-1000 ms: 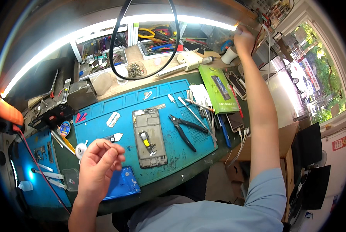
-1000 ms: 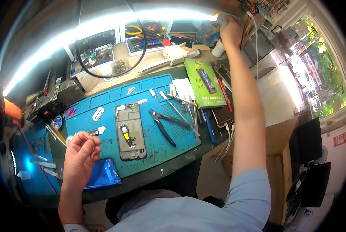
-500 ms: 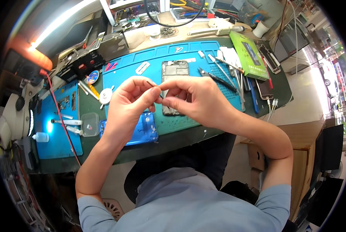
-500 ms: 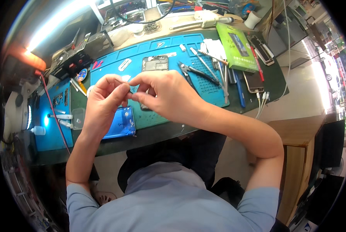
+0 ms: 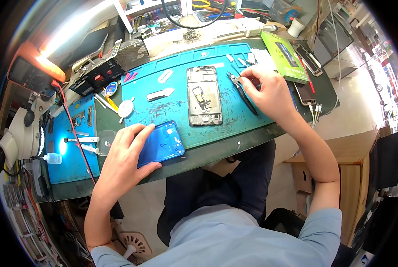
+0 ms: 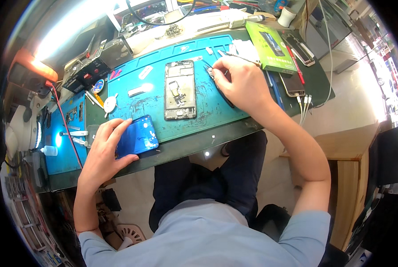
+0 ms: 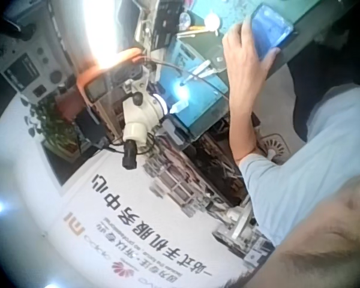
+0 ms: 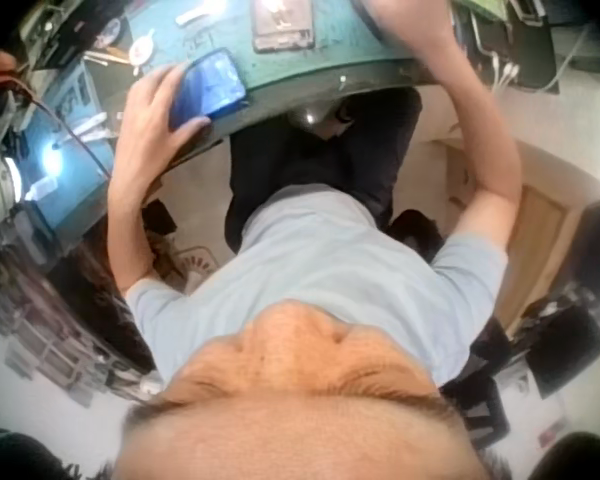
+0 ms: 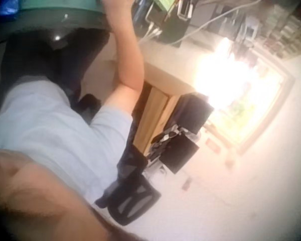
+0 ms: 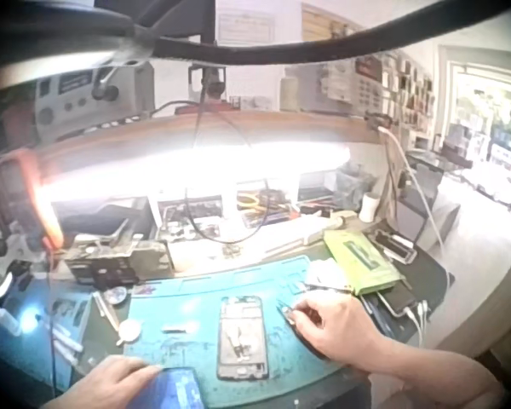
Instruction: The person disassembles a smartphone on a workbench, removes internal components including a ribbon cable and battery, and then reassembles the device. They use various tools such as screwdrivers and tweezers to manipulate small parts and connectors.
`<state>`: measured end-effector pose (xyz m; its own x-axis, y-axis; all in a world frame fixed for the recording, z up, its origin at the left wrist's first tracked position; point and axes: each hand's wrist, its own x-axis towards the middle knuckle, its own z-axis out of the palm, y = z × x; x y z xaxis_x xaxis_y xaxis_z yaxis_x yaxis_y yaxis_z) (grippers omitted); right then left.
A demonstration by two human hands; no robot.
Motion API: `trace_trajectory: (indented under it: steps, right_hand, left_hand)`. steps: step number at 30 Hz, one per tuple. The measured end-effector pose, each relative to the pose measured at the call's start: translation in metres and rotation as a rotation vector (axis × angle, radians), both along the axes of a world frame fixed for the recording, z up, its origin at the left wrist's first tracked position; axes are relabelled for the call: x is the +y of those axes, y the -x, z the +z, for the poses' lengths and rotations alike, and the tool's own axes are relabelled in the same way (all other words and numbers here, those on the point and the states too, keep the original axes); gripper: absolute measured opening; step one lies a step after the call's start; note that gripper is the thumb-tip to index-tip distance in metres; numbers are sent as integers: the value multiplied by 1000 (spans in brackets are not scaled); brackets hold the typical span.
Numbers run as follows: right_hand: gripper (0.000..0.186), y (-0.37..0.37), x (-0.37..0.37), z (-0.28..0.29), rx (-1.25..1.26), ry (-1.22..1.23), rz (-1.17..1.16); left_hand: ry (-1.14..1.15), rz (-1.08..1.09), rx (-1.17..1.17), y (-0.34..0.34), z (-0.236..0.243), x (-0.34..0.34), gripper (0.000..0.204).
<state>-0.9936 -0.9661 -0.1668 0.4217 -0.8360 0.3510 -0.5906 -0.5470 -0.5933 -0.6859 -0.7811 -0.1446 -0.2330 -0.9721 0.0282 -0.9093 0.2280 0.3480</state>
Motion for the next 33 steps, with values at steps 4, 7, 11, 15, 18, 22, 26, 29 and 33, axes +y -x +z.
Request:
trace_trajectory:
  steps: [4, 7, 11, 15, 18, 22, 26, 29, 33]
  right_hand:
    - [15, 2, 7, -19, 197, 225, -14]
    - [23, -11, 24, -12, 394, 391, -85]
    - [23, -42, 38, -1, 391, 284, 64]
    - [26, -75, 27, -20, 393, 269, 96]
    - [25, -79, 27, -21, 457, 282, 97]
    - [17, -85, 31, -4, 534, 216, 103]
    - [22, -77, 16, 5, 227, -13, 124]
    - [27, -58, 12, -5, -232, -549, 283]
    - [33, -44, 29, -6, -459, -885, 345]
  left_hand:
    - [36, 118, 8, 14, 2, 4, 84]
    - [38, 140, 25, 13, -5, -7, 80]
    - [-5, 344, 102, 18, -4, -12, 92]
    - [-42, 328, 381, -4, -14, -12, 81]
    - [-221, 383, 953, -10, -16, -10, 71]
    - [-333, 497, 1139, -24, -10, 8, 56]
    - [-336, 581, 1236, -26, -12, 21, 38]
    - [-319, 578, 1285, -17, -15, 22, 34]
    - [-338, 552, 1325, -12, -26, 18, 36]
